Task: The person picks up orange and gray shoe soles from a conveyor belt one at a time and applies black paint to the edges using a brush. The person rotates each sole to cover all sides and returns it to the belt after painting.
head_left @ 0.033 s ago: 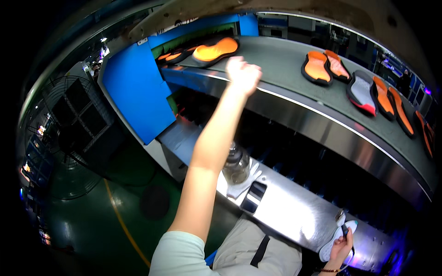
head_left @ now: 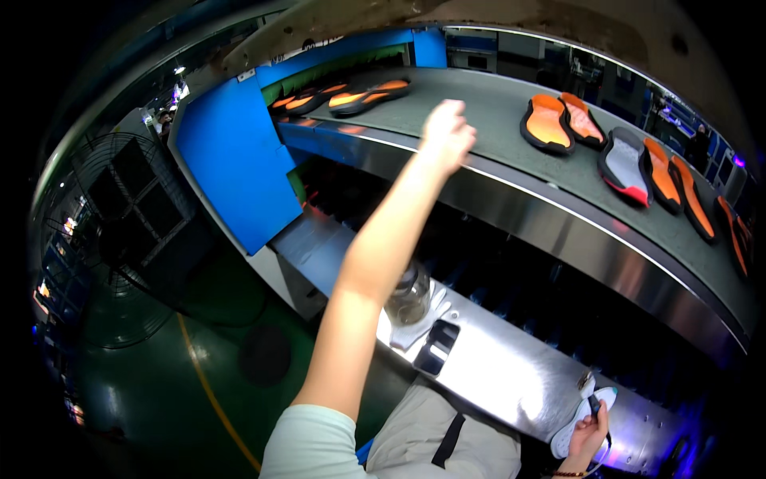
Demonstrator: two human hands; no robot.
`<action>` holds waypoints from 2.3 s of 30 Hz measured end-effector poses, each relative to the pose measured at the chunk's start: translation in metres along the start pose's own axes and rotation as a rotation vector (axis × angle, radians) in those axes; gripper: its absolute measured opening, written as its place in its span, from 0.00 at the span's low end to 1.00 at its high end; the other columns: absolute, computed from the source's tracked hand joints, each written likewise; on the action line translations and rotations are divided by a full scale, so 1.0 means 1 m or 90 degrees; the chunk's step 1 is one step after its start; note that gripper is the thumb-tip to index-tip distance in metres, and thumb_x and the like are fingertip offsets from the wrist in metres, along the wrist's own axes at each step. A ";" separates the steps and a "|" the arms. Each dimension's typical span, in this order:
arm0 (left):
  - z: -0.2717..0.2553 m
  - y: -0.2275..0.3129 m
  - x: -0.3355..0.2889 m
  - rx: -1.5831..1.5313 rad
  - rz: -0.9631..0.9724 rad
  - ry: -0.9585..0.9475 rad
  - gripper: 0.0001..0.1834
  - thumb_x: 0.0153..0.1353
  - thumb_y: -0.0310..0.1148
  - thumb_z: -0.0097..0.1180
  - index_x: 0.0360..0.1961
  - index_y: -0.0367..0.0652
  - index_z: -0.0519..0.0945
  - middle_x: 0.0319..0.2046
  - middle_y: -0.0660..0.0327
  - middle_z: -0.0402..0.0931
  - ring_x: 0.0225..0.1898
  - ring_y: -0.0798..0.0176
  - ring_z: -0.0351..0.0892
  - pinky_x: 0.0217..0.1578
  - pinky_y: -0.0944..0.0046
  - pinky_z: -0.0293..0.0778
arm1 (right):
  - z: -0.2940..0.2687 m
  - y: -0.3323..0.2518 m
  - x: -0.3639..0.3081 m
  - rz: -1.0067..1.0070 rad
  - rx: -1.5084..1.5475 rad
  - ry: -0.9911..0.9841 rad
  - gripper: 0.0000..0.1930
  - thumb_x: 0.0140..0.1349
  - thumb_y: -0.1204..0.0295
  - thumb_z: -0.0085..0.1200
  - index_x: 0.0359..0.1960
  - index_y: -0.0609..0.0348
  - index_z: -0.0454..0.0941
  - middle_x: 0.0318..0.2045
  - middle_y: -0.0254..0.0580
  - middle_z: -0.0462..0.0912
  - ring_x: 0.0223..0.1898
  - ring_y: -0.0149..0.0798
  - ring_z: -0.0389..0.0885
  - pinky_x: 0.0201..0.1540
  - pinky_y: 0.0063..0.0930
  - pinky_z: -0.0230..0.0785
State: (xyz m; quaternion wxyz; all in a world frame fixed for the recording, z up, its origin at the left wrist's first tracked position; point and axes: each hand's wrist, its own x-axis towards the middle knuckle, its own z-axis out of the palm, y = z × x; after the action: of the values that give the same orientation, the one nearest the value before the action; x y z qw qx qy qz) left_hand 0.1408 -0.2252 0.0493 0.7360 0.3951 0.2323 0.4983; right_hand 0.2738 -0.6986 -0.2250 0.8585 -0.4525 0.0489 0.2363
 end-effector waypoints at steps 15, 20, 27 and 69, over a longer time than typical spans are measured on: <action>0.053 -0.062 -0.086 0.494 0.817 -0.152 0.12 0.51 0.34 0.55 0.33 0.39 0.70 0.27 0.59 0.71 0.32 0.64 0.71 0.40 0.64 0.66 | -0.023 -0.005 -0.013 -0.042 -0.003 0.009 0.15 0.59 0.69 0.46 0.47 0.59 0.69 0.29 0.29 0.75 0.22 0.21 0.69 0.22 0.13 0.62; 0.005 -0.053 -0.142 -0.014 0.028 -0.106 0.25 0.51 0.22 0.46 0.52 0.32 0.60 0.44 0.54 0.68 0.46 0.63 0.69 0.47 0.67 0.66 | 0.008 -0.010 -0.023 -0.079 -0.063 -0.066 0.17 0.56 0.78 0.47 0.49 0.63 0.66 0.40 0.44 0.75 0.29 0.26 0.72 0.31 0.13 0.66; -0.113 -0.114 -0.203 -0.373 -0.168 -0.411 0.36 0.43 0.32 0.51 0.55 0.31 0.57 0.51 0.49 0.65 0.53 0.55 0.66 0.53 0.61 0.62 | 0.017 -0.022 -0.039 -0.081 -0.019 -0.220 0.13 0.52 0.79 0.51 0.41 0.61 0.69 0.41 0.46 0.74 0.33 0.30 0.74 0.36 0.18 0.69; -0.061 -0.214 -0.295 -0.399 -0.402 -0.286 0.43 0.52 0.69 0.20 0.59 0.47 0.55 0.56 0.58 0.58 0.55 0.59 0.61 0.54 0.59 0.60 | 0.152 -0.038 -0.055 -0.273 -0.439 -0.511 0.07 0.46 0.78 0.56 0.29 0.64 0.78 0.26 0.41 0.80 0.29 0.29 0.77 0.31 0.22 0.69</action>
State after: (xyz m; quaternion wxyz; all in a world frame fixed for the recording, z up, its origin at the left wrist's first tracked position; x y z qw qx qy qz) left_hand 0.0971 -0.5158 -0.1757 0.9661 0.1628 0.0152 0.1996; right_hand 0.2226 -0.6149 -0.0912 0.6410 -0.5811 -0.4541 0.2127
